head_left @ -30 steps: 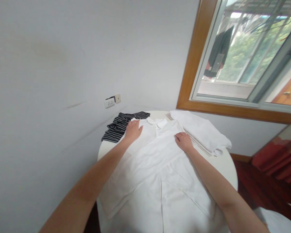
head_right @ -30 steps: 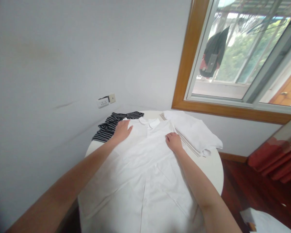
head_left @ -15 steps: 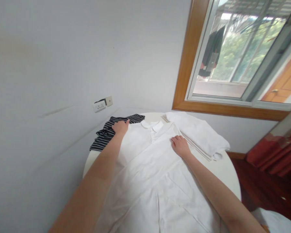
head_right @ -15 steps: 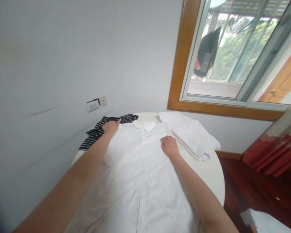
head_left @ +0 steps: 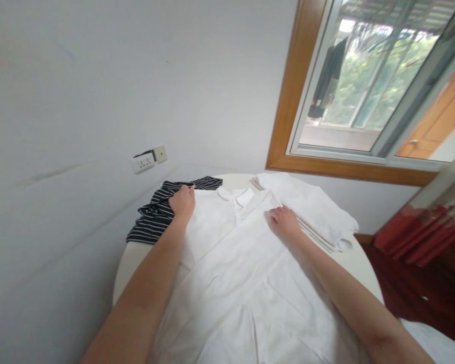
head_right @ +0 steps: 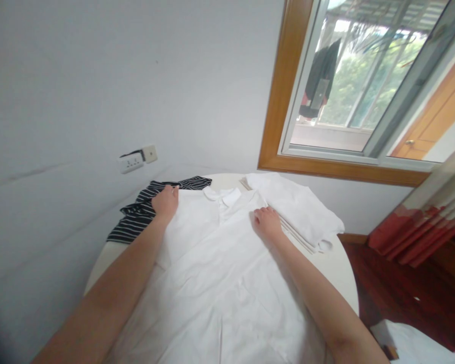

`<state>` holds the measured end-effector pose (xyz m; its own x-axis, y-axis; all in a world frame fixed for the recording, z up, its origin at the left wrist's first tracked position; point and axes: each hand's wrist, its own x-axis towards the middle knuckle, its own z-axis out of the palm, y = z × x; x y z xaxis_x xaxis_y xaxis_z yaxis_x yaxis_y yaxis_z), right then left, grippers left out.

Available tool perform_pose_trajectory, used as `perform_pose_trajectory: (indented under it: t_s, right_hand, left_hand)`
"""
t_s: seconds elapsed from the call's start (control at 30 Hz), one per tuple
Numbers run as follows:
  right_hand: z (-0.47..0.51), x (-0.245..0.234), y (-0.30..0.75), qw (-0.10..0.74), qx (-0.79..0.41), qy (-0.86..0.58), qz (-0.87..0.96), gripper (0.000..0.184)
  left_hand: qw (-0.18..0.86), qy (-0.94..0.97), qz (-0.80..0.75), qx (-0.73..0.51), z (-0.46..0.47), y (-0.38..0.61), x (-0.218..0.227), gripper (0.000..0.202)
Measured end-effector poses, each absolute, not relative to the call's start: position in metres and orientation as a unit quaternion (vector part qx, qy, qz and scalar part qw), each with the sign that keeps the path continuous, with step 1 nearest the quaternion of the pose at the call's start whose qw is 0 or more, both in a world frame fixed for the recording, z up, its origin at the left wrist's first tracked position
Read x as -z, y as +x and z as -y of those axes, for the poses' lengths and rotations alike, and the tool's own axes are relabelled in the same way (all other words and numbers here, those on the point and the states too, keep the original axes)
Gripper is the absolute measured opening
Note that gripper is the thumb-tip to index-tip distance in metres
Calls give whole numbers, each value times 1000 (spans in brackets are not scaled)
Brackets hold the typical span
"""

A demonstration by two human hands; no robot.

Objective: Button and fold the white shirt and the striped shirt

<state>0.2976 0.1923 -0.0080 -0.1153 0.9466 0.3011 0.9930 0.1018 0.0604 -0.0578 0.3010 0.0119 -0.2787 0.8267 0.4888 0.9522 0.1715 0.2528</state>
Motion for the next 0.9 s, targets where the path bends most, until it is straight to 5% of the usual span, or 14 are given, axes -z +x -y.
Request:
perform_pose_trajectory:
  t_s: [0.3, 0.53, 0.9]
  right_hand:
    - [-284, -18, 307, 128, 93, -785, 599, 36]
    - [-308, -35, 315, 145, 22, -784, 603, 28]
    - [-308, -91, 325, 407, -116, -676, 604, 29]
  left_hand:
    - [103, -591, 765, 232, -295, -65, -8, 70]
    - [103, -610, 750, 233, -293, -65, -12, 53]
    - [107, -591, 730, 325, -310, -58, -62, 39]
